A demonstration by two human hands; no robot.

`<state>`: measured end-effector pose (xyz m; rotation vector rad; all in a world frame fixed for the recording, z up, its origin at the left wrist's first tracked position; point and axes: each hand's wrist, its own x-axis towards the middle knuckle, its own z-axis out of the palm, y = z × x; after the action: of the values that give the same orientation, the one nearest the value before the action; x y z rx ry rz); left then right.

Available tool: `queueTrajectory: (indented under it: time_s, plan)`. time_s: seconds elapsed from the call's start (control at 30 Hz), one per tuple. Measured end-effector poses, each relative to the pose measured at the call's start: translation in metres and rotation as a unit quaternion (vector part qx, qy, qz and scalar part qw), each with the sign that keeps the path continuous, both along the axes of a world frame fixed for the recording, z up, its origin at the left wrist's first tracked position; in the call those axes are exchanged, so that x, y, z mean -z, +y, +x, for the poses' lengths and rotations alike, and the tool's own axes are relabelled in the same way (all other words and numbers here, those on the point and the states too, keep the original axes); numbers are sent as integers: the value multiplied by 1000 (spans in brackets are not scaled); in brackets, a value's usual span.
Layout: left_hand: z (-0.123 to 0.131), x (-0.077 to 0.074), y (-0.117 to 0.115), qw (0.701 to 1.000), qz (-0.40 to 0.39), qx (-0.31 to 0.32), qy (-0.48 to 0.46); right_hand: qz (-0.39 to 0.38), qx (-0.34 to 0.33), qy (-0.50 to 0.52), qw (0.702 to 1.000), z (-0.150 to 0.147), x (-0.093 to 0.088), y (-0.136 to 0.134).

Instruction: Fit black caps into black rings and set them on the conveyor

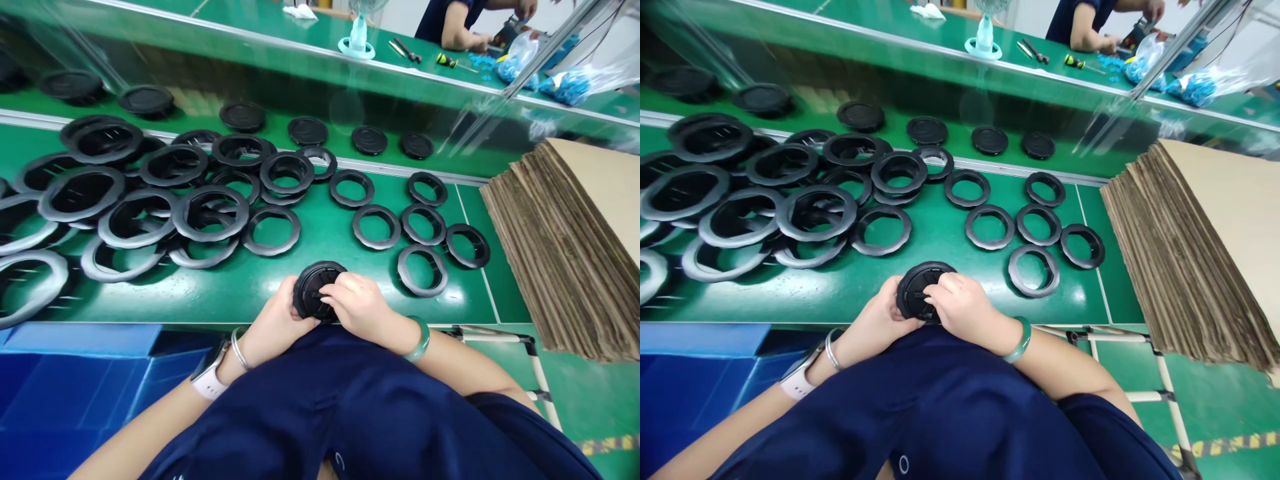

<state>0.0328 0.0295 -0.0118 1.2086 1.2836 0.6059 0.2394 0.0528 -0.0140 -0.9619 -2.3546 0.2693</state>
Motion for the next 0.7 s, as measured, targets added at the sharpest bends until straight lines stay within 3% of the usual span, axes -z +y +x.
queueTrajectory:
  time_s: [0.23,0.43,0.7]
  plan:
    - [-1,4,-1,998,22,8,63,34,-8,-24,999,5,-11,2]
    - [0,3,-1,999,9,8,44,29,-8,-22,999,5,-9,0]
    - [5,-3,0,999,-35,-4,1,24,35,-144,989,-5,-8,-9]
